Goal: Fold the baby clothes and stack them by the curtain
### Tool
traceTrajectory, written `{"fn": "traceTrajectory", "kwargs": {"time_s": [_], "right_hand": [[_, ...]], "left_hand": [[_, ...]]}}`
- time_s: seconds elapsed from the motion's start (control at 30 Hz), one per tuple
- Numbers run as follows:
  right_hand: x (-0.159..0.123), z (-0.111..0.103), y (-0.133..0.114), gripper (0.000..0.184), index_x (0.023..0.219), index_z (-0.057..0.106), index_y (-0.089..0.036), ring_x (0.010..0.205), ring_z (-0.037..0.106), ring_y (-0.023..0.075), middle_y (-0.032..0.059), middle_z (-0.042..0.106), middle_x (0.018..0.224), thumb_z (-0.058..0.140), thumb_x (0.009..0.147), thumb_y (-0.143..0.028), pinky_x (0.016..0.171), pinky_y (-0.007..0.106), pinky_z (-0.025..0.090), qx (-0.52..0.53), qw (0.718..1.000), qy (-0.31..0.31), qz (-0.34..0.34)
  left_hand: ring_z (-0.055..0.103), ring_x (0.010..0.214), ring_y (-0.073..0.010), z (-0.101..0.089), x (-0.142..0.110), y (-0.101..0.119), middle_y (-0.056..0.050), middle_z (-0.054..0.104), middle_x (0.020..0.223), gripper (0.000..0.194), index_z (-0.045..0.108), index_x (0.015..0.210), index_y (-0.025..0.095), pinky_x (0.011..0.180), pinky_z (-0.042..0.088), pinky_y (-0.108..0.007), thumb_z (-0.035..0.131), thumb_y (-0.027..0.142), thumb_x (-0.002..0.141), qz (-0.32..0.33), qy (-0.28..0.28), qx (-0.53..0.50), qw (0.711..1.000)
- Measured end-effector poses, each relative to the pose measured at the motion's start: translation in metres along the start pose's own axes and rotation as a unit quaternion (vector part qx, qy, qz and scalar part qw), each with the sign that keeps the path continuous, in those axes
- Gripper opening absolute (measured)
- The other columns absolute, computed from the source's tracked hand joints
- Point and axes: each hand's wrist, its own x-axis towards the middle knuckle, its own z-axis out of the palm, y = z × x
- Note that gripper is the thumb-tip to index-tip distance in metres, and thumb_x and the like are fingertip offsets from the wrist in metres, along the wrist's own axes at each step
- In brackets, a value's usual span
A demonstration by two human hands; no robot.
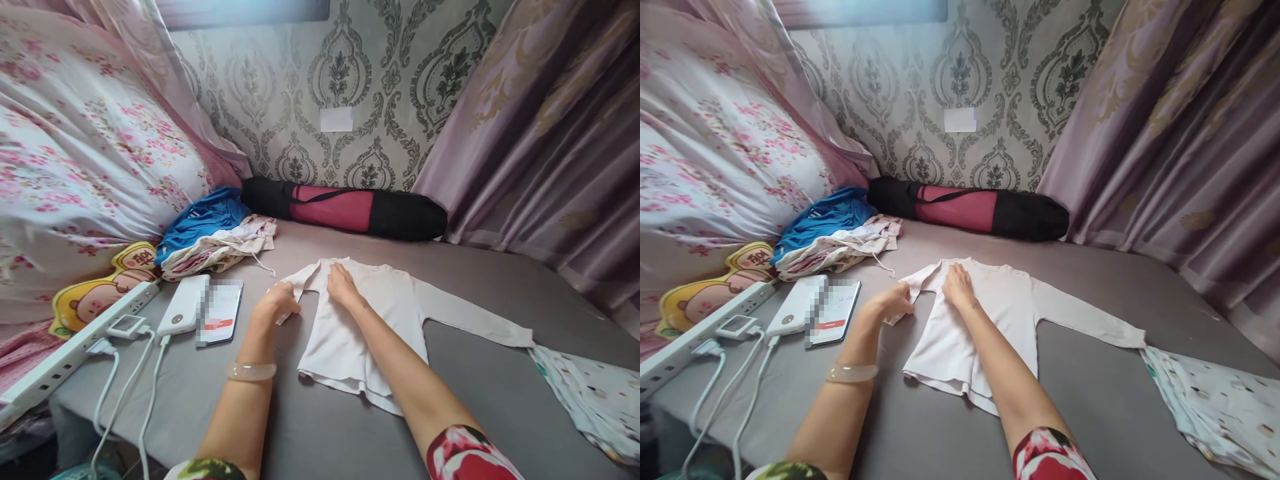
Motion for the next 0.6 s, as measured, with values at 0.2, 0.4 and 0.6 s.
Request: {"fn": "traceTrajectory", "kwargs": {"time_s": [0.2,0.4,0.6], "right_hand": [[0.003,0.028,-0.033,0.045,0.134,0.05,-0.011,0.142,0.027,0.0217,0.0117,0.04,0.151,0.028,0.096,-0.02,0.118,0.037,0.016,0.04,0.999,0.006,-0.028],[-0.001,0.032,-0.035,0.054,0.144,0.04,-0.009,0.146,0.018,0.0215,0.0091,0.03,0.157,0.023,0.098,-0.03,0.119,0.036,0.007,0.015,1.0,0.002,-0.01],[0.0,0.031,-0.043,0.06,0.152,0.028,-0.01,0.147,0.012,0.0228,0.0075,0.021,0.16,0.02,0.098,-0.038,0.118,0.039,0.003,0.007,1.0,-0.021,0.022]], "left_hand": [[0.065,0.099,-0.027,0.012,-0.004,-0.007,-0.017,0.069,0.104,0.024,0.067,0.091,0.014,0.08,0.047,-0.03,0.051,0.014,0.074,0.01,0.084,0.038,0.996],[0.063,0.077,-0.0214,-0.036,0.01,-0.045,-0.008,0.069,0.082,0.018,0.064,0.081,0.016,0.062,0.043,-0.025,0.05,0.024,0.073,0.038,0.083,-0.028,0.995],[0.06,0.076,-0.0194,-0.065,0.044,-0.089,-0.006,0.065,0.083,0.03,0.063,0.094,0.015,0.066,0.044,-0.025,0.045,0.018,0.071,0.062,0.132,-0.057,0.988]]}}
